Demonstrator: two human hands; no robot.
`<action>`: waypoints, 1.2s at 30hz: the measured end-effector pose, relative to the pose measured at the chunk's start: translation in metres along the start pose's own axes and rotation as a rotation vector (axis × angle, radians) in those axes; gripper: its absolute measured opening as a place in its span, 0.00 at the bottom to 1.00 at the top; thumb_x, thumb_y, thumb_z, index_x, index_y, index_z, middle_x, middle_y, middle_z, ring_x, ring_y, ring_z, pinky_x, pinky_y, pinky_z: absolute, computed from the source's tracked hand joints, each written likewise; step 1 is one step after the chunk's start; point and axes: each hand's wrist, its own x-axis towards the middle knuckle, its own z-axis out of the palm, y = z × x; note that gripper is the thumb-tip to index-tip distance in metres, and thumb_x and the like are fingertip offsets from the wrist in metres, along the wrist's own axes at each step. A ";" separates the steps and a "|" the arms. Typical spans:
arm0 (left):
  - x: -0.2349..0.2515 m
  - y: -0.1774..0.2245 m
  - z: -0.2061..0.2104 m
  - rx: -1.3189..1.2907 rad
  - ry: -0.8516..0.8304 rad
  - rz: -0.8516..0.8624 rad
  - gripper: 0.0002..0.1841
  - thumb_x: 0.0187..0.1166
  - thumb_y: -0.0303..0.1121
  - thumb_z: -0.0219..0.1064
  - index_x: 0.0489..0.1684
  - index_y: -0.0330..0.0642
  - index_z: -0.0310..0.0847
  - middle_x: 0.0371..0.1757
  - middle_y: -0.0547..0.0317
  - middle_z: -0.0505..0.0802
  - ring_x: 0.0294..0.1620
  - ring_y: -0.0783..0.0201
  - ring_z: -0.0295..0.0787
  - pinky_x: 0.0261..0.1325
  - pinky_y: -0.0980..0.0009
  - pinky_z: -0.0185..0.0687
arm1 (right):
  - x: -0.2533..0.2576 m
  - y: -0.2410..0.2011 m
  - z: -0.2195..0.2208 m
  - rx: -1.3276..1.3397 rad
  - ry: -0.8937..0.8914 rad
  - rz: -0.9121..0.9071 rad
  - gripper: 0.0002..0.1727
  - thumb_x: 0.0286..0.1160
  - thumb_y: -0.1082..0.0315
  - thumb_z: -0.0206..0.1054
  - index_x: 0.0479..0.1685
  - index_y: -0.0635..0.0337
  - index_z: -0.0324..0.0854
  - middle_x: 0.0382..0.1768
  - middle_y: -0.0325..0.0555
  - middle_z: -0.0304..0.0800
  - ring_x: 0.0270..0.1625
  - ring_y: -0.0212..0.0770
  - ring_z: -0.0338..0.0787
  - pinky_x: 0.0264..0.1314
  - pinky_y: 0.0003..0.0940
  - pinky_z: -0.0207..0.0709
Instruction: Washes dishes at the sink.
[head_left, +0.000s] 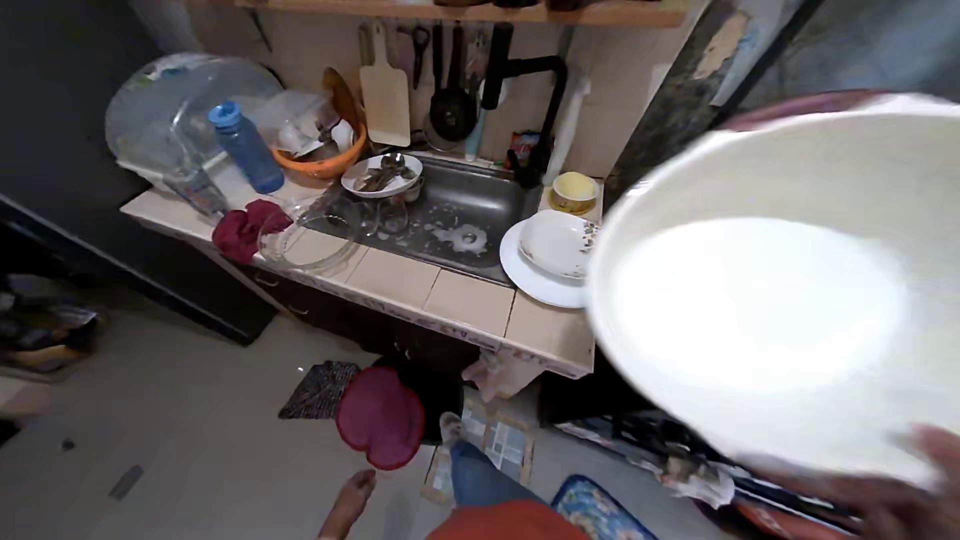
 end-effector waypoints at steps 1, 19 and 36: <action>-0.004 0.018 -0.008 -0.033 0.019 0.053 0.22 0.91 0.32 0.57 0.79 0.29 0.70 0.77 0.31 0.80 0.76 0.38 0.78 0.77 0.44 0.72 | 0.002 -0.006 0.037 -0.003 -0.006 0.031 0.11 0.79 0.71 0.61 0.57 0.62 0.73 0.30 0.25 0.84 0.22 0.19 0.85 0.23 0.19 0.84; -0.014 0.487 -0.102 -0.324 0.088 0.533 0.30 0.97 0.46 0.39 0.90 0.36 0.53 0.80 0.36 0.76 0.68 0.47 0.85 0.60 0.55 0.86 | 0.043 0.060 0.452 0.062 -0.487 0.297 0.10 0.81 0.71 0.65 0.45 0.74 0.79 0.35 0.52 0.83 0.38 0.38 0.87 0.46 0.36 0.83; 0.114 0.563 -0.074 -0.212 -0.009 0.304 0.30 0.84 0.19 0.56 0.87 0.34 0.51 0.60 0.35 0.82 0.43 0.54 0.89 0.43 0.64 0.90 | 0.057 0.087 0.465 -0.142 -0.689 0.824 0.24 0.94 0.61 0.53 0.75 0.73 0.71 0.69 0.68 0.79 0.57 0.52 0.89 0.60 0.43 0.84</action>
